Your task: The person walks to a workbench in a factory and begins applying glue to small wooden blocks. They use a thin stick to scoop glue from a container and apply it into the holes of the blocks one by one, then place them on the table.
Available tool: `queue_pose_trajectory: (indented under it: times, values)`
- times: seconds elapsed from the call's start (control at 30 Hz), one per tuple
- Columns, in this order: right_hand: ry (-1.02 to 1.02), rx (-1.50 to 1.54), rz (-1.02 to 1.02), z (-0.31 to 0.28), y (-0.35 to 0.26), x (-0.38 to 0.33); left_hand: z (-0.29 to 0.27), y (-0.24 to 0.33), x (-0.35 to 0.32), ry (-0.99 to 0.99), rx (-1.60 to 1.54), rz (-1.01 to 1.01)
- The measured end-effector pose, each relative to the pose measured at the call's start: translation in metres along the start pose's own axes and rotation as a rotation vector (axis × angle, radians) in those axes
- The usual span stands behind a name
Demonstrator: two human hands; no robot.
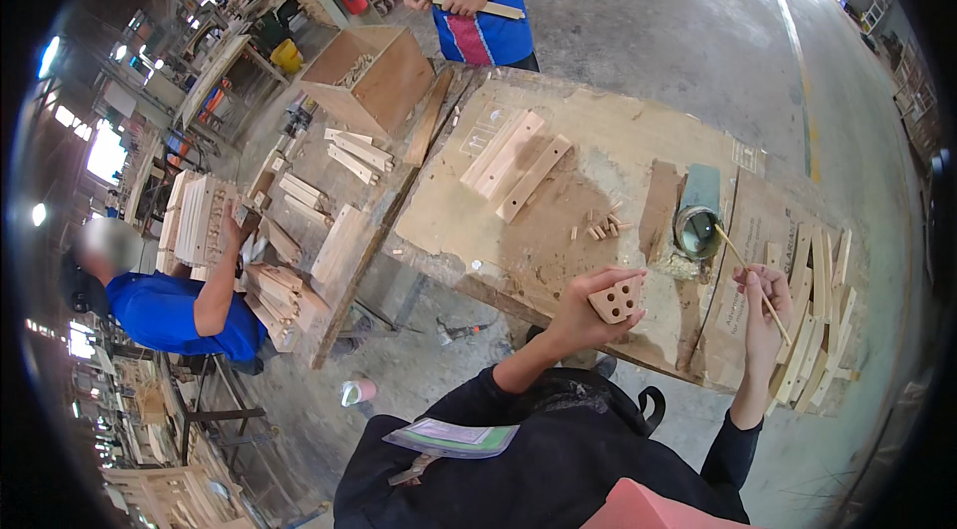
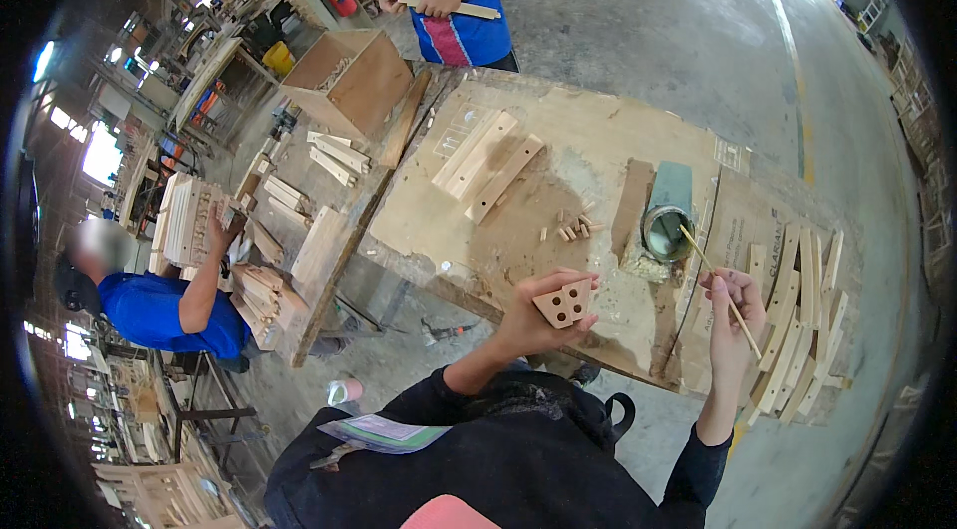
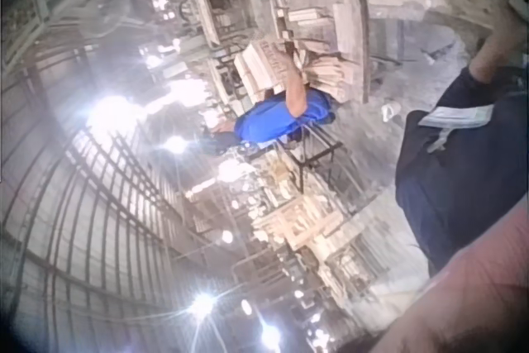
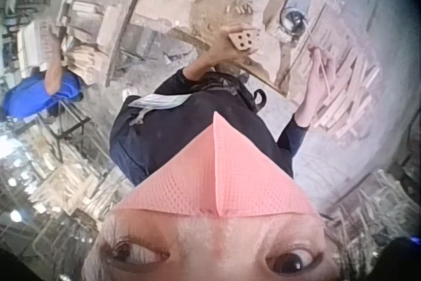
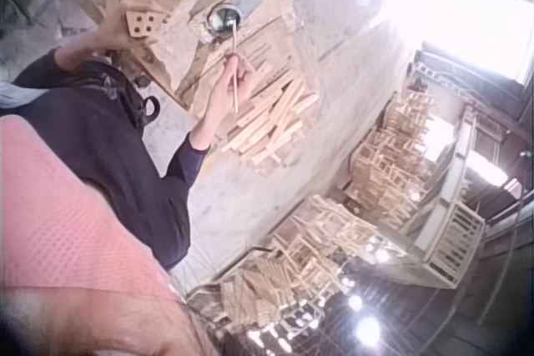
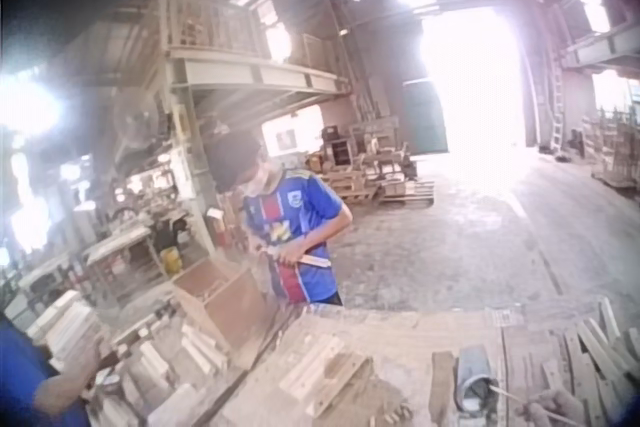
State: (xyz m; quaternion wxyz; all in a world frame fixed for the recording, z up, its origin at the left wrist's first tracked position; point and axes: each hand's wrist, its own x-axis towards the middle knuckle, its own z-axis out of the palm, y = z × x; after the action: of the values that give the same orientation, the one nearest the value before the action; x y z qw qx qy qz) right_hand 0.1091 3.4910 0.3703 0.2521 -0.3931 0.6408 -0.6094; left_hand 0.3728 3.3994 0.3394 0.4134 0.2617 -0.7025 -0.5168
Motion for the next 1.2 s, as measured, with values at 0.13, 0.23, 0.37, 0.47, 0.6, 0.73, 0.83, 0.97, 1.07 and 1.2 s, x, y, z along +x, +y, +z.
queue_pose_trajectory:
  times: [0.13, 0.23, 0.37, 0.47, 0.6, 0.73, 0.83, 0.97, 1.07, 1.2]
  values:
    - [0.013, -0.047, -0.034, 0.004, 0.004, 0.003, -0.008, -0.001, -0.006, -0.019, -0.036, -0.054]
    - [0.051, -0.208, -0.073, -0.003, 0.007, 0.009, -0.009, -0.002, -0.003, -0.030, -0.054, -0.034]
    - [0.060, -0.102, -0.073, 0.009, 0.009, 0.022, -0.011, -0.001, -0.002, 0.010, -0.068, -0.038]
    - [0.086, -0.320, -0.117, 0.013, 0.008, 0.031, -0.015, 0.004, -0.004, -0.001, 0.072, -0.003]
    - [0.111, -0.426, -0.189, 0.016, 0.025, 0.037, -0.015, -0.002, -0.003, -0.009, 0.036, -0.042]
    - [0.061, -0.593, -0.230, 0.019, 0.022, 0.036, -0.017, -0.003, 0.000, -0.023, 0.076, -0.043]
    - [0.034, -0.707, -0.209, 0.021, 0.024, 0.032, -0.017, -0.004, 0.003, -0.005, 0.097, -0.031]
    - [0.031, -0.700, -0.191, 0.027, 0.028, 0.021, -0.015, -0.015, 0.006, 0.050, 0.101, -0.037]
    - [0.053, -0.616, -0.175, 0.032, 0.039, 0.014, -0.011, -0.031, 0.009, 0.065, 0.153, 0.019]
    - [0.108, -0.367, -0.106, 0.039, 0.050, 0.009, -0.002, -0.067, -0.004, 0.085, 0.117, -0.024]
